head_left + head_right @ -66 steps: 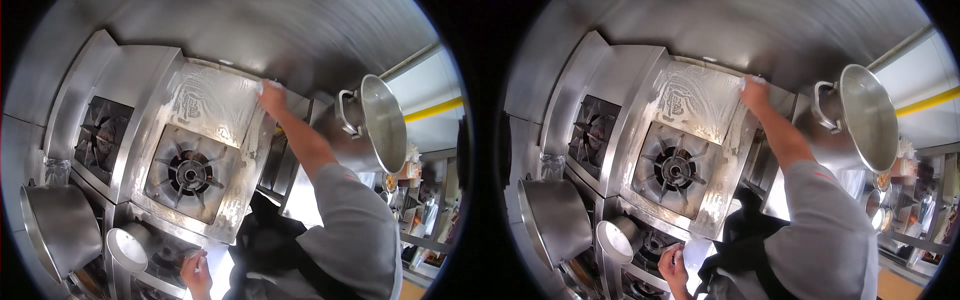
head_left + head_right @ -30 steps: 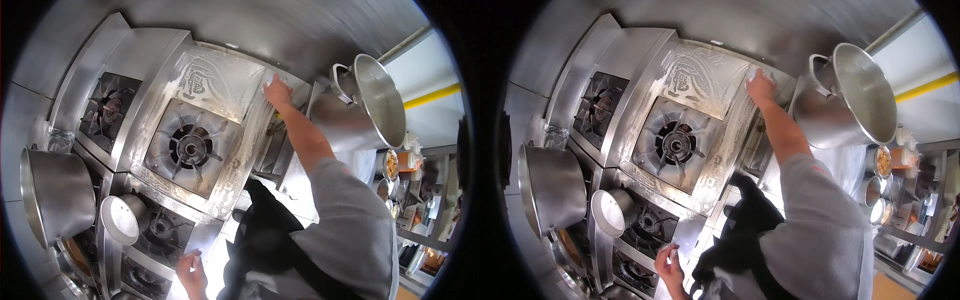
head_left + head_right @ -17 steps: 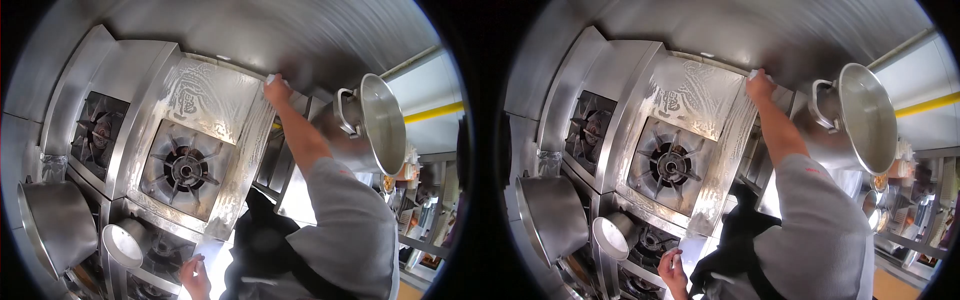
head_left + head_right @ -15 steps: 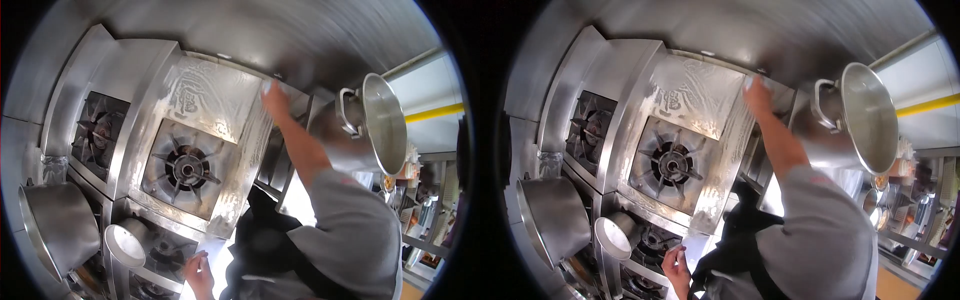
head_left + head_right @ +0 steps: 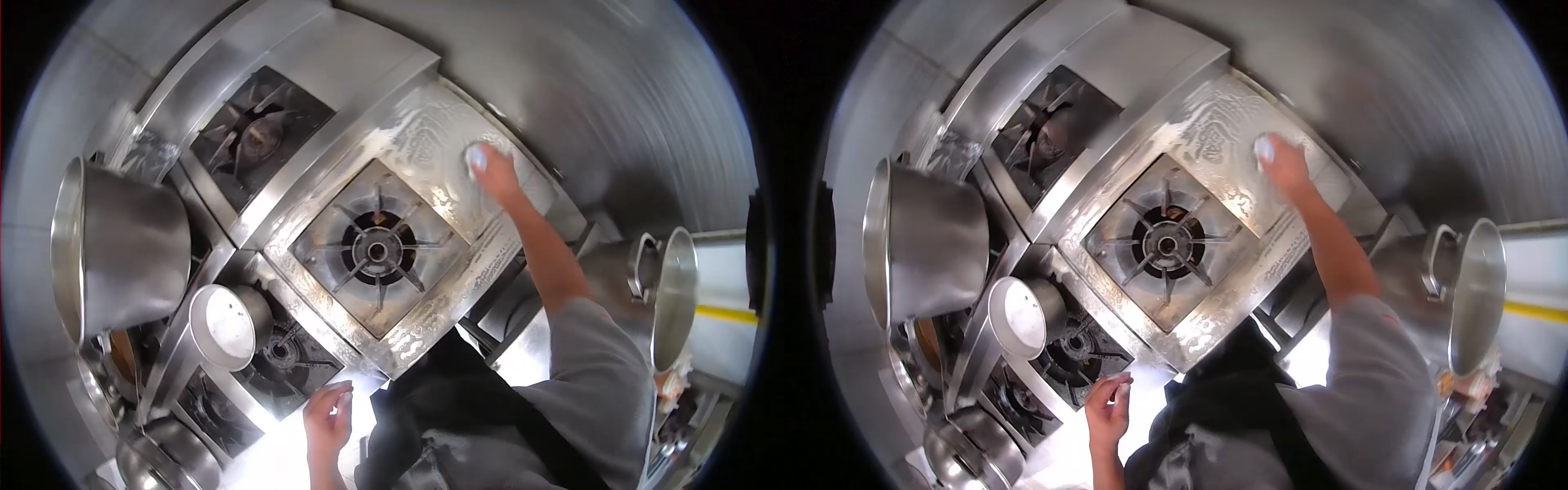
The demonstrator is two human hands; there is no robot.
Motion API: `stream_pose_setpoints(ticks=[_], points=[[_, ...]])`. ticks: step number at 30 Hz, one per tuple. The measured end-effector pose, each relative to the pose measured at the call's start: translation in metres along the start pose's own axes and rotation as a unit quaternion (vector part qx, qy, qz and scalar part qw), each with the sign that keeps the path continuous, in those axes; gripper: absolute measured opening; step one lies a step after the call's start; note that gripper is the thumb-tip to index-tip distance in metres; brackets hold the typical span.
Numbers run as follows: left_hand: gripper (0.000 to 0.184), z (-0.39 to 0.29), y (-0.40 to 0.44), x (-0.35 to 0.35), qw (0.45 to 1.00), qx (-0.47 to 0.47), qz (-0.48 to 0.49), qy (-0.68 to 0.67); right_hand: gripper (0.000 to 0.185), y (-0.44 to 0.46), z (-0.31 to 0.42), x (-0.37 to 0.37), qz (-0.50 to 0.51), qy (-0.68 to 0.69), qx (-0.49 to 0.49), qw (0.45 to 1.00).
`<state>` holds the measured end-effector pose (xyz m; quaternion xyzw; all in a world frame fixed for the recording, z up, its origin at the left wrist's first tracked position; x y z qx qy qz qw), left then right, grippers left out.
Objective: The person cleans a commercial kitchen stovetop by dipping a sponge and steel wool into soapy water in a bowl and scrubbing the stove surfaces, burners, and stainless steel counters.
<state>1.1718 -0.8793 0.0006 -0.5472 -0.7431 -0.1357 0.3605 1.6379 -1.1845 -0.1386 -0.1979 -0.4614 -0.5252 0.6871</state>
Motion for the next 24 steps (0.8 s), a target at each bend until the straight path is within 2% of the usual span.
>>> stream_pose_setpoints(ticks=[1,5,7,8,10,11,14,16,17,19,21,23,24], points=[[0.014,0.001,-0.002,0.000,1.000,-0.006,-0.008,0.004,0.048,0.030,-0.008,-0.003,-0.018,0.042,-0.048,0.998],[0.015,0.001,-0.009,0.004,0.999,0.031,-0.026,-0.009,0.046,0.088,0.049,-0.049,0.024,0.129,0.036,0.991],[0.016,-0.002,-0.010,0.003,0.998,0.032,-0.034,-0.039,0.044,0.087,0.066,-0.052,0.042,0.160,-0.052,0.985],[0.014,-0.005,-0.009,0.004,0.999,0.028,-0.020,-0.026,0.044,0.087,0.064,-0.052,0.041,0.161,-0.050,0.985],[0.014,-0.007,-0.005,0.010,0.999,0.005,-0.032,-0.017,0.047,0.089,0.049,-0.030,-0.120,0.234,-0.056,0.963],[0.013,-0.009,-0.004,0.011,0.999,-0.013,-0.040,-0.009,0.047,0.092,0.054,-0.029,-0.118,0.235,-0.049,0.964],[0.013,-0.001,0.001,0.008,0.999,-0.013,-0.030,-0.026,0.051,0.066,0.108,0.001,-0.096,0.289,-0.022,0.952],[0.014,0.000,0.006,0.005,0.999,-0.024,-0.036,-0.014,0.043,0.059,0.171,-0.017,0.024,0.263,-0.021,0.964],[0.014,0.000,0.008,0.004,0.999,-0.032,-0.038,0.000,0.043,0.064,0.179,-0.025,0.025,0.262,-0.017,0.965],[0.014,-0.007,0.009,0.007,0.998,-0.039,-0.037,0.019,0.034,0.077,0.200,-0.054,0.051,0.144,0.111,0.982],[0.014,-0.008,0.005,0.009,0.997,-0.046,-0.040,0.042,0.028,0.100,0.179,-0.091,0.050,0.121,0.104,0.986],[0.013,0.007,-0.006,0.005,0.999,0.013,-0.029,-0.006,0.023,0.110,0.165,-0.130,0.121,0.137,0.007,0.983],[0.013,0.009,-0.013,0.005,0.999,0.017,-0.029,-0.005,0.020,0.101,0.182,-0.149,0.144,0.138,-0.006,0.980]])
Point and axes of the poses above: each hand's wrist, its own y-axis towards the middle knuckle, its own x-axis out of the back of the hand, z = x × y, the point moved 8 cm from there along y, towards the middle knuckle, and after that the axes turned 9 degrees about y, right-handed, at the moved point
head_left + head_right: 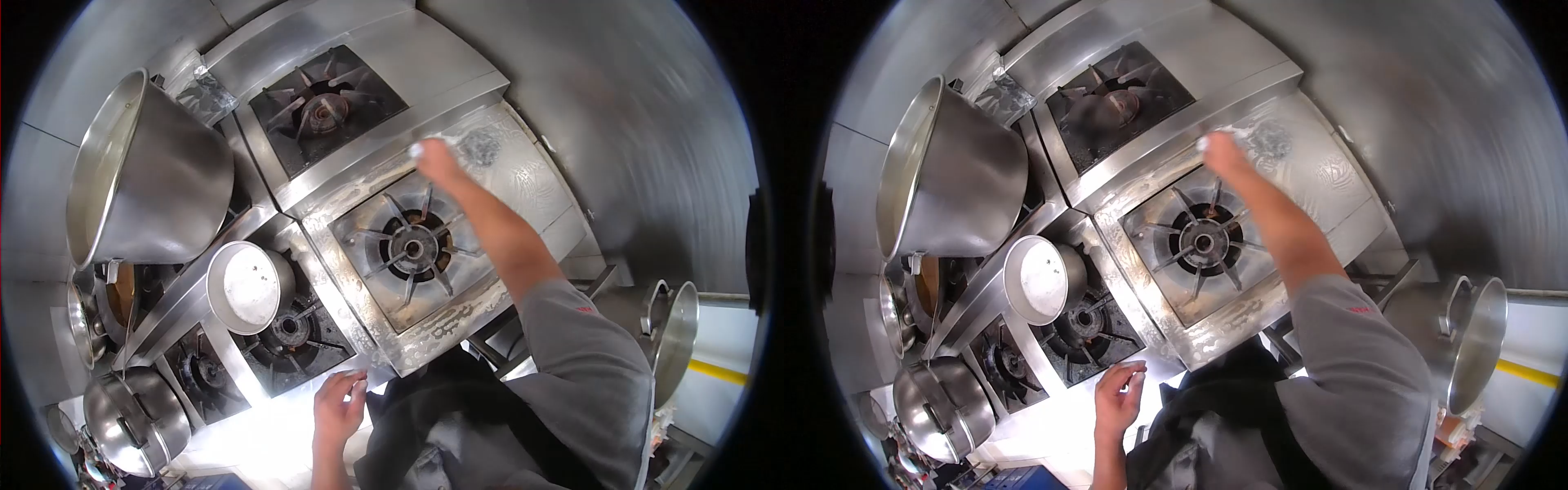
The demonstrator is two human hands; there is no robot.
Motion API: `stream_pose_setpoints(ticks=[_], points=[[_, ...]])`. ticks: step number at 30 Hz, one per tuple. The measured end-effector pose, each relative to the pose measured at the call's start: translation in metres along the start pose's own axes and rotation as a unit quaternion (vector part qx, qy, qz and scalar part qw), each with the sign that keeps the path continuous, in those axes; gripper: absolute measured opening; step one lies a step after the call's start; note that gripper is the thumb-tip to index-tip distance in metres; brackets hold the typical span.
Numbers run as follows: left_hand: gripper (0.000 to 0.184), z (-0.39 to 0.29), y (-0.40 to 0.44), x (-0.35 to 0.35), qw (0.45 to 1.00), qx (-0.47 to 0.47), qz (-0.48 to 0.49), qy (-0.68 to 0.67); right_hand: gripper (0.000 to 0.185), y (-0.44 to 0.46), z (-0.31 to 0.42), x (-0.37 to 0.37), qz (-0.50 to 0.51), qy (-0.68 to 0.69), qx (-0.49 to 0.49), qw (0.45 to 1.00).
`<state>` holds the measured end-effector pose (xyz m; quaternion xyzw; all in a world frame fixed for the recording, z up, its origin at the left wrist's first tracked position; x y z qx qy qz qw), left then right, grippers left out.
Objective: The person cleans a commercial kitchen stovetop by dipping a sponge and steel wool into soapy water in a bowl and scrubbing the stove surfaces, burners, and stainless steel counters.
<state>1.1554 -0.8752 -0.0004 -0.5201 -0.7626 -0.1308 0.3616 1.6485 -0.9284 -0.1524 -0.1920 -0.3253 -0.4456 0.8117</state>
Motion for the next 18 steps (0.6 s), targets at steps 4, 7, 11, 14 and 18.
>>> stream_pose_setpoints(ticks=[4,7,11,14,18], points=[[0.014,0.018,-0.022,0.004,0.998,0.031,-0.037,-0.026,0.020,-0.022,0.081,-0.111,0.121,-0.054,0.070,0.989],[0.015,0.024,-0.035,0.005,0.997,0.049,-0.047,-0.039,0.022,-0.057,0.131,-0.143,0.180,-0.048,0.158,0.970],[0.015,0.028,-0.035,0.012,0.995,0.071,-0.054,-0.041,0.022,-0.024,0.070,-0.088,0.162,-0.074,0.073,0.981],[0.015,0.040,-0.048,0.015,0.993,0.091,-0.064,-0.040,0.021,0.010,0.015,-0.031,0.108,-0.072,0.035,0.991],[0.015,0.049,-0.065,0.011,0.990,0.113,-0.063,-0.050,0.025,-0.029,0.091,-0.122,0.147,-0.024,0.040,0.988]])
Point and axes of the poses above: each hand's wrist, its own y-axis towards the middle knuckle, its own x-axis out of the back of the hand, z = x × y, the point moved 8 cm from there along y, towards the middle knuckle, and after that the axes turned 9 degrees about y, right-handed, at the moved point
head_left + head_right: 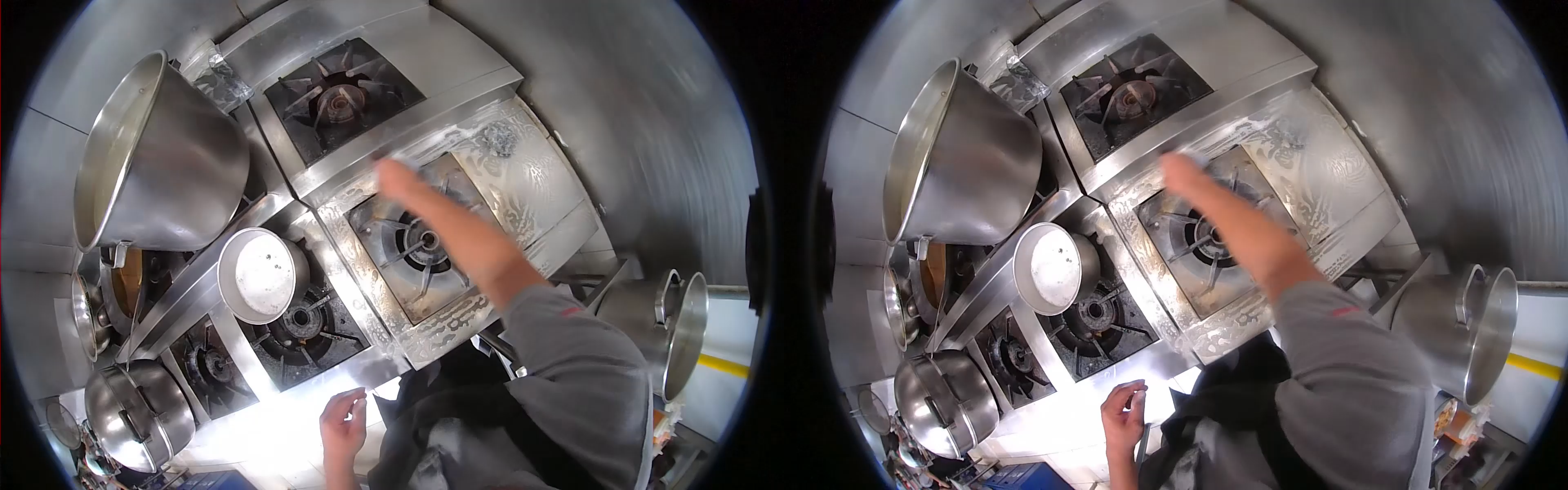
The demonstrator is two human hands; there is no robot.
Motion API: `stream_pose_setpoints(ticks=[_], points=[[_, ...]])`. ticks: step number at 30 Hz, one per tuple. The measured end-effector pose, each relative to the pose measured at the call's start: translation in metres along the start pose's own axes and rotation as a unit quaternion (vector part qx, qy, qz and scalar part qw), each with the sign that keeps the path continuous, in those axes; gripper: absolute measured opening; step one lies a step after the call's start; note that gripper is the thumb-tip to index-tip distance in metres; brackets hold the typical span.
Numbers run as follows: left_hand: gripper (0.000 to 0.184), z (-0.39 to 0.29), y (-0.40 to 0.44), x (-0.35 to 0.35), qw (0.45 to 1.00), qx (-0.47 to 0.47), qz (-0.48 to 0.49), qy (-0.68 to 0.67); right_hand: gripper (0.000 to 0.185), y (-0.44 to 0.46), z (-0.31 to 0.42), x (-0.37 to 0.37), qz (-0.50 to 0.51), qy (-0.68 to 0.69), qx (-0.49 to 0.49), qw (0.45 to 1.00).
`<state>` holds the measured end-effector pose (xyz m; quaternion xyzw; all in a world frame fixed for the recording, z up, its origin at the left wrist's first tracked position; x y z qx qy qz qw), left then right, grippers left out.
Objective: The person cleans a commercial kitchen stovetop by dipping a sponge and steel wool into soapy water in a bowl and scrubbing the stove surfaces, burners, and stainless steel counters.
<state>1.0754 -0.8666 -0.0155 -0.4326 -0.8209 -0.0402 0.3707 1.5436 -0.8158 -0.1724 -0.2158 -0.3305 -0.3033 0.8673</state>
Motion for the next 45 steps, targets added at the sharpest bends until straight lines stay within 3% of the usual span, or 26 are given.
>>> stream_pose_setpoints(ticks=[1,2,3,6,9,11,14,16,18,19,20,23,24,26,27,29,31,33,34,36,37,38,39,40,41,45], points=[[0.015,0.000,-0.002,-0.001,1.000,-0.001,0.001,-0.001,0.024,-0.003,0.032,-0.032,0.018,-0.031,0.067,0.997],[0.015,-0.001,-0.002,0.000,1.000,-0.010,-0.002,0.002,0.022,-0.014,0.060,-0.050,0.031,0.067,0.053,0.996],[0.016,-0.003,-0.001,0.000,1.000,-0.019,-0.007,0.006,0.022,-0.009,0.079,-0.087,0.058,0.083,0.129,0.986],[0.015,-0.016,0.002,0.004,0.999,-0.032,-0.003,0.032,0.026,0.001,0.095,-0.122,0.137,0.032,0.117,0.983],[0.015,-0.003,-0.009,0.010,1.000,-0.020,-0.021,-0.005,0.021,0.004,0.033,-0.037,-0.020,0.008,0.143,0.989],[0.015,0.002,-0.016,0.014,1.000,-0.016,-0.025,0.000,0.022,0.011,-0.002,0.014,0.039,-0.049,0.038,0.997],[0.016,0.017,-0.024,0.012,1.000,-0.014,-0.027,-0.004,0.020,-0.007,0.047,0.005,0.016,-0.027,0.094,0.995],[0.015,0.012,-0.024,0.015,0.999,-0.018,-0.029,-0.002,0.016,-0.059,0.147,0.011,-0.085,0.169,0.200,0.961],[0.016,0.018,-0.023,0.015,0.999,-0.033,-0.031,0.010,0.017,-0.091,0.239,-0.038,0.004,0.129,0.375,0.918],[0.016,0.031,-0.020,0.017,0.999,-0.032,-0.037,0.014,0.016,-0.107,0.275,-0.059,0.036,0.112,0.397,0.910],[0.018,0.038,-0.011,0.019,0.994,-0.074,-0.056,0.052,0.016,-0.120,0.307,-0.085,0.003,0.027,0.490,0.871],[0.024,0.048,0.024,0.041,0.979,-0.125,-0.135,0.084,0.018,-0.100,0.327,-0.163,0.151,-0.206,0.401,0.879],[0.025,0.052,0.037,0.052,0.980,-0.111,-0.156,0.055,0.018,-0.100,0.329,-0.170,0.151,-0.211,0.407,0.876],[0.025,0.053,0.054,0.073,0.974,-0.111,-0.195,-0.015,0.029,-0.086,0.304,-0.180,0.190,-0.130,0.206,0.951],[0.025,0.053,0.051,0.081,0.973,-0.114,-0.198,-0.019,0.029,-0.089,0.309,-0.188,0.187,-0.135,0.208,0.951],[0.026,0.051,0.046,0.092,0.975,-0.092,-0.197,-0.045,0.046,-0.092,0.306,-0.180,0.047,-0.158,0.178,0.970],[0.025,0.057,0.031,0.098,0.968,-0.137,-0.211,0.001,0.055,-0.073,0.294,-0.202,0.075,-0.152,0.162,0.972],[0.024,0.084,0.006,0.102,0.976,-0.111,-0.183,-0.040,0.051,-0.076,0.295,-0.164,-0.047,0.102,0.183,0.977],[0.024,0.093,-0.002,0.105,0.975,-0.122,-0.186,-0.011,0.051,-0.085,0.292,-0.144,-0.062,0.103,0.174,0.977],[0.021,0.113,-0.015,0.109,0.990,-0.045,-0.136,-0.010,0.048,-0.112,0.259,-0.069,-0.212,0.411,0.090,0.882],[0.021,0.121,-0.021,0.112,0.990,-0.030,-0.136,0.001,0.047,-0.099,0.214,-0.060,-0.357,0.397,0.138,0.834],[0.020,0.127,-0.025,0.113,0.990,-0.017,-0.138,0.014,0.046,-0.120,0.189,-0.027,-0.324,0.491,-0.017,0.809],[0.020,0.125,-0.024,0.112,0.991,-0.029,-0.131,0.020,0.043,-0.122,0.153,0.001,-0.422,0.462,0.016,0.780],[0.020,0.129,-0.025,0.108,0.994,0.004,-0.106,0.037,0.048,-0.120,0.117,0.016,-0.425,0.562,-0.033,0.709],[0.020,0.137,-0.027,0.104,0.994,0.041,-0.084,0.058,0.051,-0.097,0.055,0.020,-0.534,0.487,-0.062,0.688],[0.020,0.151,-0.021,0.076,0.997,0.054,-0.042,0.035,0.065,-0.044,-0.025,0.081,-0.555,0.469,-0.082,0.682]])
Point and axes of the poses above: each hand's wrist, its own y-axis towards the middle knuckle, its own x-axis out of the back of the hand, z = x × y, the point moved 8 cm from there along y, towards the middle knuckle, and after that the axes turned 9 degrees about y, right-handed, at the moved point
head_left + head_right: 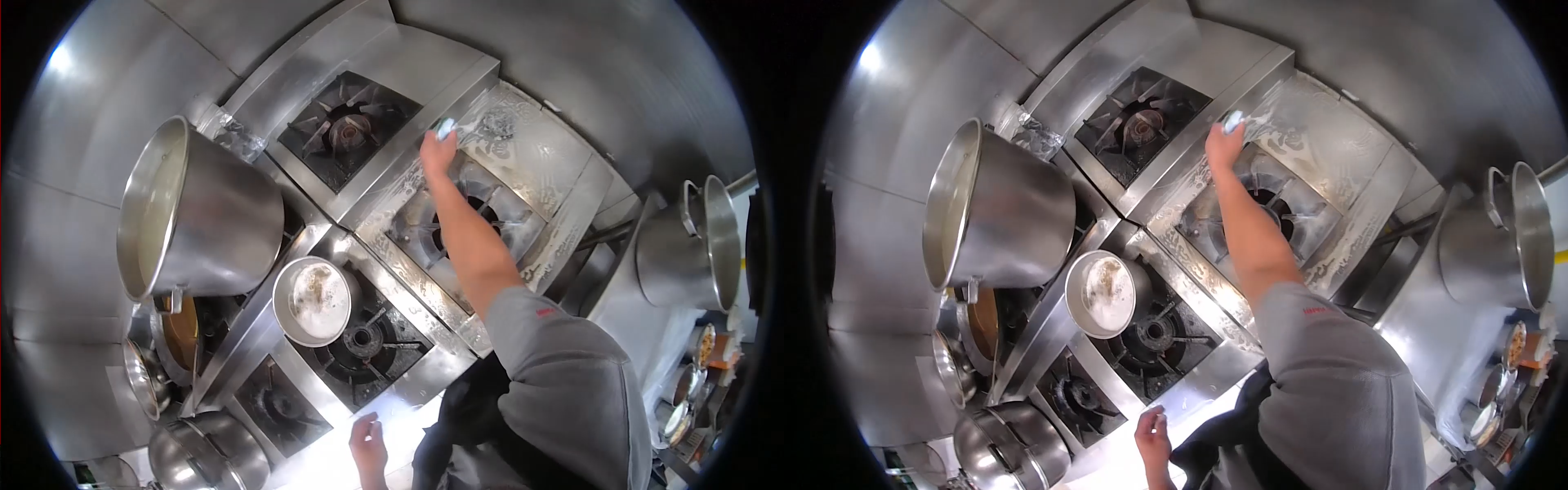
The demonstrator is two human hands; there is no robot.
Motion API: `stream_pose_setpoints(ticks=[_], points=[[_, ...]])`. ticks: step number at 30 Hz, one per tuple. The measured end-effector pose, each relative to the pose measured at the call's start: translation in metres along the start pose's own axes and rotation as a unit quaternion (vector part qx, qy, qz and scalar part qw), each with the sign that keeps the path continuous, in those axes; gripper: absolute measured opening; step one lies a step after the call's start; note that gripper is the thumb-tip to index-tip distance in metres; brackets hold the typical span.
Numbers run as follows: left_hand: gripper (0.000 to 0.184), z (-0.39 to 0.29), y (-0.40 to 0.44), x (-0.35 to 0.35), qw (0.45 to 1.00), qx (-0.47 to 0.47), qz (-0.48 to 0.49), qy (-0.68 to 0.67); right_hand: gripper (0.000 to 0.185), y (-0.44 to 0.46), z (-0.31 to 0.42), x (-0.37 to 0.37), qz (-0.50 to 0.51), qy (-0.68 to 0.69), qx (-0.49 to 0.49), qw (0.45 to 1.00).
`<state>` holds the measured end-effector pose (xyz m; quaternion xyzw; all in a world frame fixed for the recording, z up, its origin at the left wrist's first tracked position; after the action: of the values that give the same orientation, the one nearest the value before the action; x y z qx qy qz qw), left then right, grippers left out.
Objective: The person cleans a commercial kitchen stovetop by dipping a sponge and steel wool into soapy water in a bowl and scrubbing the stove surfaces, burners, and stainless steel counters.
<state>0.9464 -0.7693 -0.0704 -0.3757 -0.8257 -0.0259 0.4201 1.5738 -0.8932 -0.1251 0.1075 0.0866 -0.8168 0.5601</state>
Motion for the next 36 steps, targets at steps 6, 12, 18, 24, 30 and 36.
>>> stream_pose_setpoints(ticks=[6,12,18,24,30,36], points=[[0.019,-0.031,0.014,-0.018,0.997,0.027,0.071,0.012,0.075,-0.092,-0.050,-0.048,-0.013,0.016,-0.048,0.999],[0.014,-0.089,0.030,-0.011,0.998,-0.026,0.048,0.012,0.060,-0.093,-0.088,-0.048,-0.021,-0.058,0.010,0.998],[0.017,-0.114,0.050,-0.030,0.992,-0.041,0.106,0.056,0.058,0.010,-0.085,-0.027,-0.032,-0.058,-0.114,0.991],[0.015,-0.120,0.061,-0.051,0.989,-0.046,0.132,0.044,0.072,-0.063,-0.037,-0.033,-0.010,0.084,-0.118,0.989],[0.016,-0.144,0.069,-0.046,0.989,-0.087,0.092,0.074,0.065,0.000,-0.067,-0.023,-0.064,0.036,-0.207,0.976],[0.016,-0.163,0.068,-0.057,0.984,-0.103,0.119,0.085,0.048,0.036,-0.049,-0.010,-0.097,0.132,-0.195,0.967]])
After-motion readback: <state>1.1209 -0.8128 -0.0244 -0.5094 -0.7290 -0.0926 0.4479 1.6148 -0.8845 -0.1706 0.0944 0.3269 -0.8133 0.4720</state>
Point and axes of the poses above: each hand's wrist, its own y-axis towards the middle knuckle, its own x-axis out of the back of the hand, z = x × y, the point moved 8 cm from there along y, towards the middle knuckle, and after that the axes turned 9 degrees about y, right-handed, at the moved point
